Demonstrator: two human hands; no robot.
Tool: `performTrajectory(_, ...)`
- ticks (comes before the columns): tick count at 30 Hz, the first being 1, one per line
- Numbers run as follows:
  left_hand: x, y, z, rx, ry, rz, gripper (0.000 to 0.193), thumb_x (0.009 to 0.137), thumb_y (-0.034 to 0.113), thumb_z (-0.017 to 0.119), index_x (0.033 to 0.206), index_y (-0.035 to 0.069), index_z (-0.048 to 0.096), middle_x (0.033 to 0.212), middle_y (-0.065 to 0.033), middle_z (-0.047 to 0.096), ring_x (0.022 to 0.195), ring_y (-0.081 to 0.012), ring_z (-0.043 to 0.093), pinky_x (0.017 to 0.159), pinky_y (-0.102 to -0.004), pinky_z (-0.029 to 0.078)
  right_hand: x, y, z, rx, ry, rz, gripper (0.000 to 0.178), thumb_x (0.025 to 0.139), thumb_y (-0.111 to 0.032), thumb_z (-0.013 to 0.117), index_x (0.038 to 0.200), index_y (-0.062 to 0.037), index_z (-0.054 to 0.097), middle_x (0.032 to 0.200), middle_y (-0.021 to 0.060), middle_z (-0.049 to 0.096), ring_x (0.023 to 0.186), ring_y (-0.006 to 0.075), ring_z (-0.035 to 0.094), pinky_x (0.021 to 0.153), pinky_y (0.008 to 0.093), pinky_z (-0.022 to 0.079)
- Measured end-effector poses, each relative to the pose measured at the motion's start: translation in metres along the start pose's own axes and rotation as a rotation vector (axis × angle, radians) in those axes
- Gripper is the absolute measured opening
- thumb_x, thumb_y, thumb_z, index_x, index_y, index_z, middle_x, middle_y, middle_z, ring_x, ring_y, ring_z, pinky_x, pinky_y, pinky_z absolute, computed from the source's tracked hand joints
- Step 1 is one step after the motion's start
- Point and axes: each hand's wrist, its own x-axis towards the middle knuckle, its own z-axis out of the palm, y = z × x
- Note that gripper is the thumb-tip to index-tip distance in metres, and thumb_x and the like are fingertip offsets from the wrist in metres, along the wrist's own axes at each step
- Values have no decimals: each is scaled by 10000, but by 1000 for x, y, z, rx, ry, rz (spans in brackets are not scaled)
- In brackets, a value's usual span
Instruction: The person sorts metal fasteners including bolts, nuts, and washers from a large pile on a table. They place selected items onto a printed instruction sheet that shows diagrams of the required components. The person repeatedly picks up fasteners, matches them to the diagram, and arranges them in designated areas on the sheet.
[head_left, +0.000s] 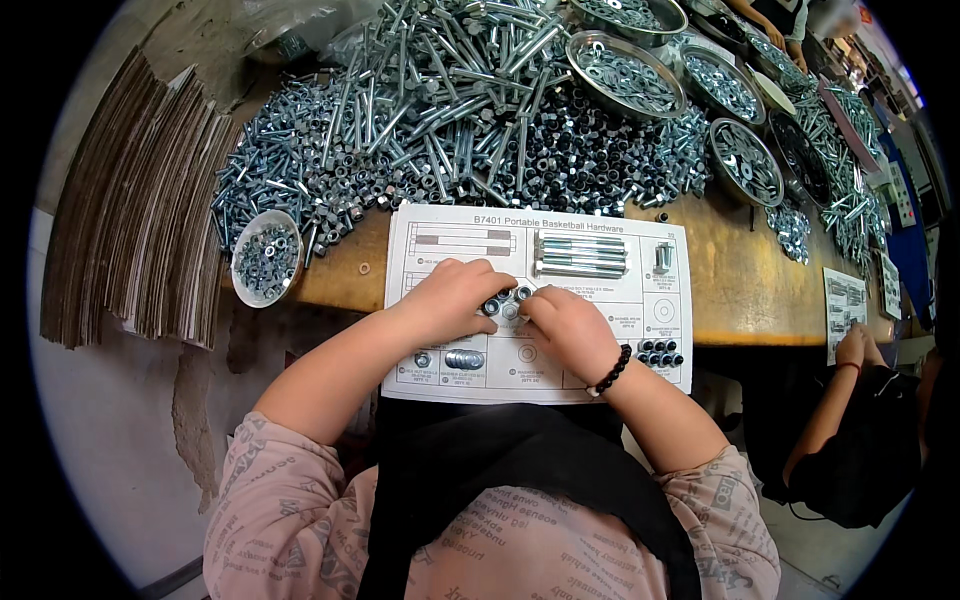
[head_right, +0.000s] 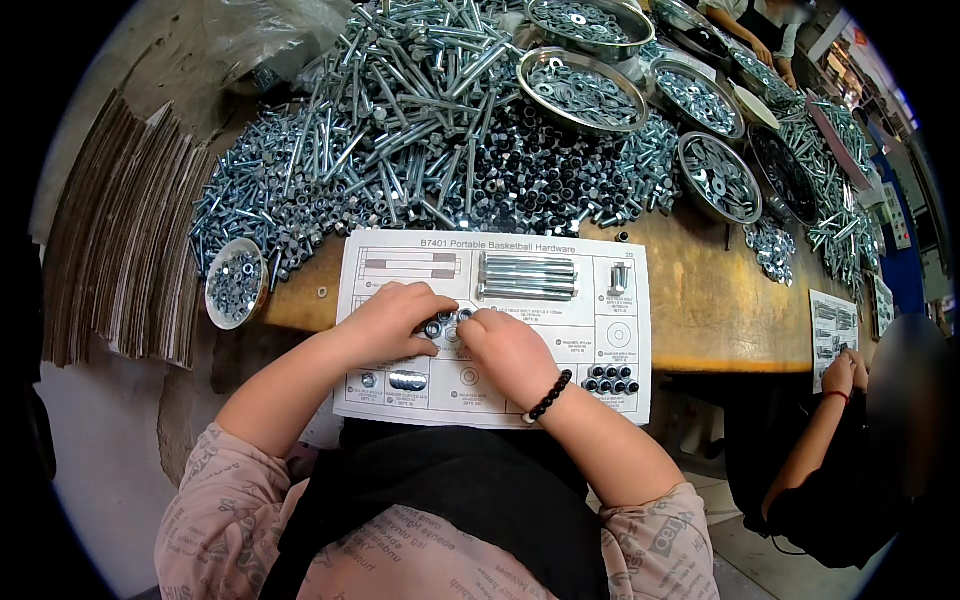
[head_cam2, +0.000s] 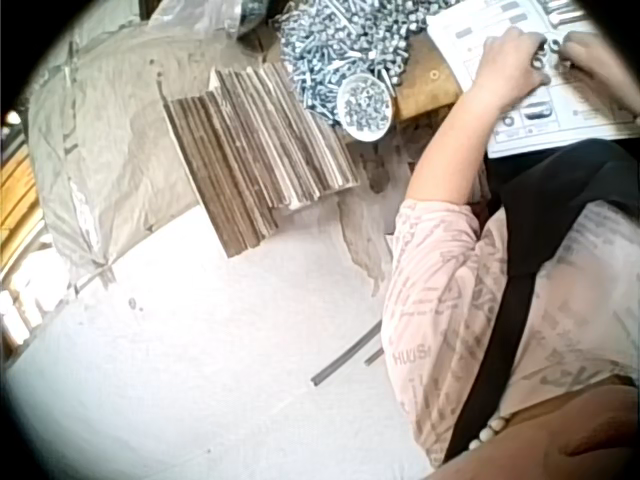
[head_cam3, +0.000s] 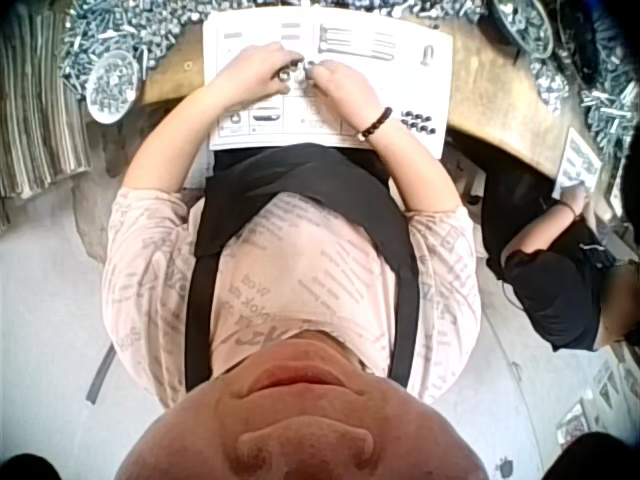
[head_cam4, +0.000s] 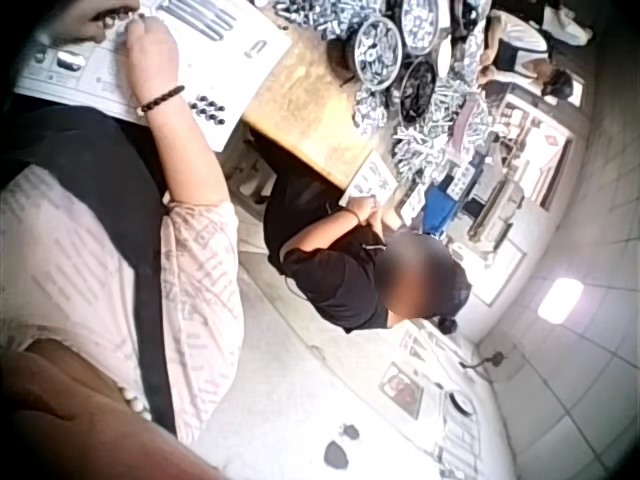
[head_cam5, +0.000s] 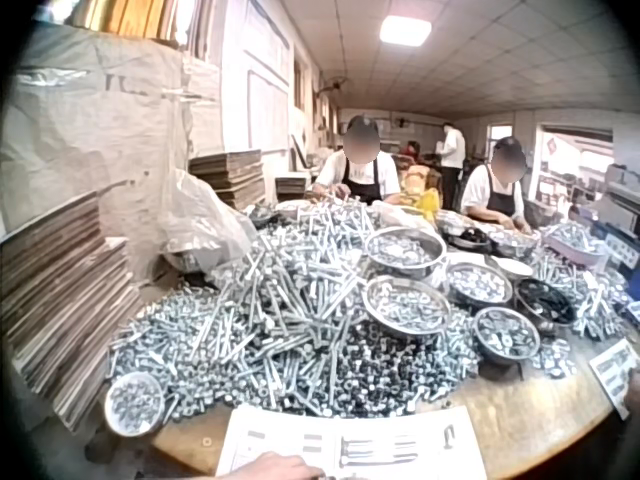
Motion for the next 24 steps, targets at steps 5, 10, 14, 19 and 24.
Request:
performTrajectory(5, -3, -4, 5, 11, 39, 11, 466, 647, 192, 711, 1077, 98, 557, 867, -65, 565, 885, -258, 529, 806, -365, 368, 1, -7, -10, 22, -23, 42, 333, 684, -161, 683, 972, -72, 543, 851, 94, 543, 786, 293, 560, 663, 369, 472)
performTrajectory(10, -5, 4, 20, 24, 208, -30, 447, 633, 222, 727, 1033, 100, 570, 846, -53, 566, 854, -237, 533, 805, -351, 354, 6, -7, -11, 9, -41, 229, 427, 654, -204, 718, 1020, -86, 535, 824, 100, 541, 764, 299, 558, 651, 375, 467)
performTrajectory(14, -2, 5, 23, 24, 226, -36, 426, 622, 236, 736, 992, 98, 578, 815, -41, 567, 815, -226, 538, 799, -353, 350, 9, -2, -7, -45, -41, 229, 424, 651, -207, 722, 1016, -93, 539, 806, 98, 544, 743, 296, 558, 631, 378, 461)
performTrajectory(19, -2, 5, 25, 23, 267, -22, 415, 621, 244, 738, 976, 100, 578, 791, -34, 567, 791, -219, 542, 788, -354, 348, 12, -3, -7, -50, -50, 264, 373, 656, -220, 717, 961, -91, 547, 799, 88, 549, 723, 288, 562, 618, 378, 461)
performTrajectory(24, -3, 2, 28, 16, 284, -20, 429, 628, 262, 734, 992, 99, 574, 808, -36, 564, 793, -220, 540, 777, -350, 349, 15, -7, -11, -52, -74, 250, 335, 670, -235, 705, 908, -72, 537, 800, 98, 546, 732, 294, 565, 609, 387, 461)
